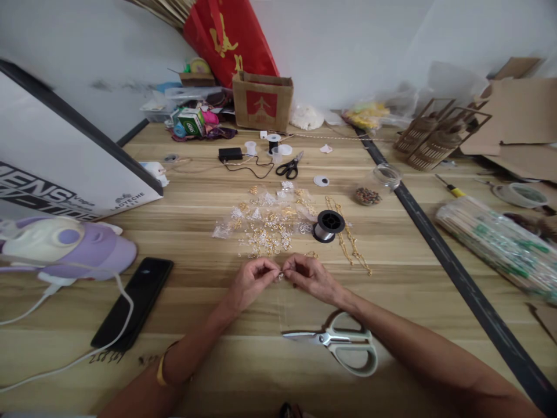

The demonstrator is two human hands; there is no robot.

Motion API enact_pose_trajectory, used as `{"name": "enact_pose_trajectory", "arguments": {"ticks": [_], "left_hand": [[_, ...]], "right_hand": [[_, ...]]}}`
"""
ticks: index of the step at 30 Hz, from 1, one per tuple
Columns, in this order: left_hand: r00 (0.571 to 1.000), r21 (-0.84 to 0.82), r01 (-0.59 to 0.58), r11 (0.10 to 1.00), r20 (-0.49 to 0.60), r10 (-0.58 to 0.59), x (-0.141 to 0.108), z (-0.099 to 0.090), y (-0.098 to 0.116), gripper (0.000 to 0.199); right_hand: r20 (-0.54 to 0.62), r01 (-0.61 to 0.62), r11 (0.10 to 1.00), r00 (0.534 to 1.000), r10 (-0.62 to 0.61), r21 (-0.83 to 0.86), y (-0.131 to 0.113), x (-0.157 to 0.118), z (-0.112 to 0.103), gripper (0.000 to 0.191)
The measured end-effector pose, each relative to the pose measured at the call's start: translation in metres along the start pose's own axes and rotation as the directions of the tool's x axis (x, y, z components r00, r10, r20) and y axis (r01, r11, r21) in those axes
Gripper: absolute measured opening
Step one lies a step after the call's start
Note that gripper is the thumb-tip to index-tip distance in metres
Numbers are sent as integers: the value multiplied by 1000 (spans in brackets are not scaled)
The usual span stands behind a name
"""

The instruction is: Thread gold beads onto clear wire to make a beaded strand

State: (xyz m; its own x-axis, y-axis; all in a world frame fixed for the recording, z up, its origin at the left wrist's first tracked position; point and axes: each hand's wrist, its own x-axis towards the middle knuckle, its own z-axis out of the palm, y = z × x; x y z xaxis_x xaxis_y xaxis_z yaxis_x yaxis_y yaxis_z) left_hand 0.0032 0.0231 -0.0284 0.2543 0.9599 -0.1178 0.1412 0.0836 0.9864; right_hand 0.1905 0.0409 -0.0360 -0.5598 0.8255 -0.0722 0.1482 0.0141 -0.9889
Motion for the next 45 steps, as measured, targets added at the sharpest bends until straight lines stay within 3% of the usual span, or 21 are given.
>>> {"name": "enact_pose_trajectory", "arguments": {"ticks": [5, 17, 26, 35, 42, 45], "left_hand": [[996, -68, 93, 993, 14, -92, 0, 1, 1, 16], [1000, -21, 23, 1000, -15, -23, 1, 0, -7, 15], [998, 77, -32, 997, -52, 36, -1, 2, -5, 13], [995, 90, -65, 994, -74, 72, -1, 3, -6, 11], [984, 221, -115, 969, -110, 142, -2, 3, -5, 9], [982, 181, -142, 973, -97, 161, -2, 4, -3, 7]], "right_hand": [[-25, 12, 999, 1000, -13, -40, 1, 0, 0, 23], [-127, 23, 999, 992, -26, -23, 2, 1, 0, 15], [-209, 109, 957, 963, -168, -268, 2, 2, -4, 13], [-223, 120, 938, 954, -200, -324, 1, 2, -7, 12], [-200, 86, 971, 971, -132, -222, 2, 3, -5, 15], [-200, 56, 986, 976, -88, -160, 1, 2, -3, 18]]}}
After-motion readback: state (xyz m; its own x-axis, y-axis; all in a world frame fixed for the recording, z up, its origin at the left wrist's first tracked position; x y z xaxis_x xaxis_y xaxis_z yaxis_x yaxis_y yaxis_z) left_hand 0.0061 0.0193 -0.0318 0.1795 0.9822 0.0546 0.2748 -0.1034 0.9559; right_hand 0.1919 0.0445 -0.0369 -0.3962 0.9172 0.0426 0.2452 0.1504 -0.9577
